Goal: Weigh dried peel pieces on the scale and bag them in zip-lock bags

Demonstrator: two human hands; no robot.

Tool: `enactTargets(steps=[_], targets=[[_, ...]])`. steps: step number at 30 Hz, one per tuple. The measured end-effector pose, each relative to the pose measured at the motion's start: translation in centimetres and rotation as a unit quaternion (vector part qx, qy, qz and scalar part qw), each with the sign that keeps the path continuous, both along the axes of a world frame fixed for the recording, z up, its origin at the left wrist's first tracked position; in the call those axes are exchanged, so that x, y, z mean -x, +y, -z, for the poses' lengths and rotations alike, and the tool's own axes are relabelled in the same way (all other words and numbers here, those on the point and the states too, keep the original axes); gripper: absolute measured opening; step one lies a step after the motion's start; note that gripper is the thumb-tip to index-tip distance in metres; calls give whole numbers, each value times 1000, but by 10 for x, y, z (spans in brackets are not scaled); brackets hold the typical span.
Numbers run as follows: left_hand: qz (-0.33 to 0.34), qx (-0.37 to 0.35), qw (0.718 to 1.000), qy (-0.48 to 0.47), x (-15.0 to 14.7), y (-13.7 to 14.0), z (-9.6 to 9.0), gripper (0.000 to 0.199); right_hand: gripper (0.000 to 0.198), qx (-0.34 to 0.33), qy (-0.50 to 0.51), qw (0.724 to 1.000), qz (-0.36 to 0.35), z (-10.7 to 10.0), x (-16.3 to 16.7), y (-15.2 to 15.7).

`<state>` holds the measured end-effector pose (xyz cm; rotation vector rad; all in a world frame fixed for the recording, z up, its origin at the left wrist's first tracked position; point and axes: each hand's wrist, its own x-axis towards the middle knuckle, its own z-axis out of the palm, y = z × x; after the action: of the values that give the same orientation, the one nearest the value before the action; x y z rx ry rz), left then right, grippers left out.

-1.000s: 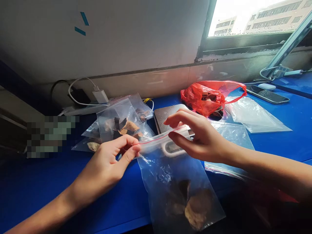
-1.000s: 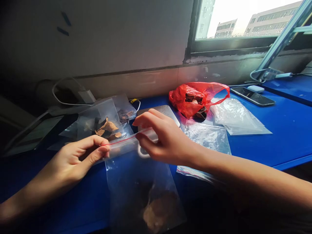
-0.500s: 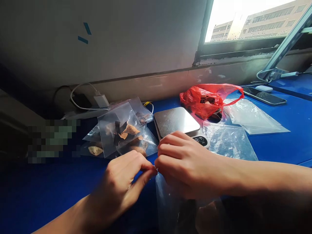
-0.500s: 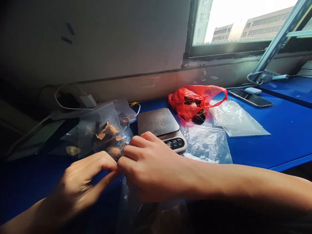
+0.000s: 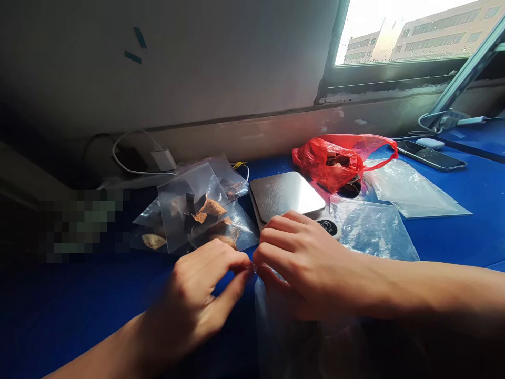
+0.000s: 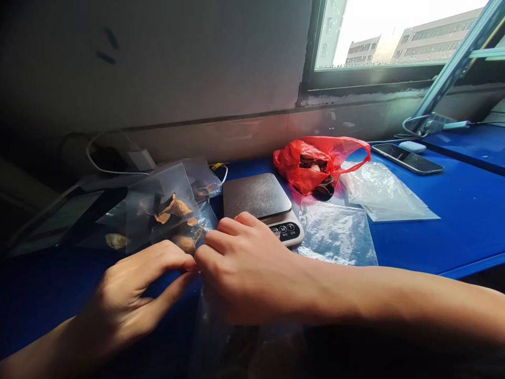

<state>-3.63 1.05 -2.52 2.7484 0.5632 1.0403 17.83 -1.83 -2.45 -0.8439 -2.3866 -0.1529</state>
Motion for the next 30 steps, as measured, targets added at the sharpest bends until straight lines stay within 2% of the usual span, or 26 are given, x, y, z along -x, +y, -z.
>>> enactTargets(steps=[8, 12, 18, 22, 30], targets=[[-22, -29, 999, 7, 1, -5, -1, 11, 14, -7, -2, 1000, -16, -1, 0, 1], [-47, -45, 998, -12, 7, -4, -4, 11, 15, -16, 13, 1000, 5, -4, -6, 5], [-80, -45, 996, -16, 13, 6, -5, 8, 14, 11, 30, 999, 42, -8, -17, 10], [-72, -32, 997, -15, 7, 6, -7, 8, 16, 2, 19, 999, 34, -6, -11, 9], [-33, -62, 998, 2, -5, -5, -3, 9, 17, -25, 1, 1000, -13, -6, 0, 0]])
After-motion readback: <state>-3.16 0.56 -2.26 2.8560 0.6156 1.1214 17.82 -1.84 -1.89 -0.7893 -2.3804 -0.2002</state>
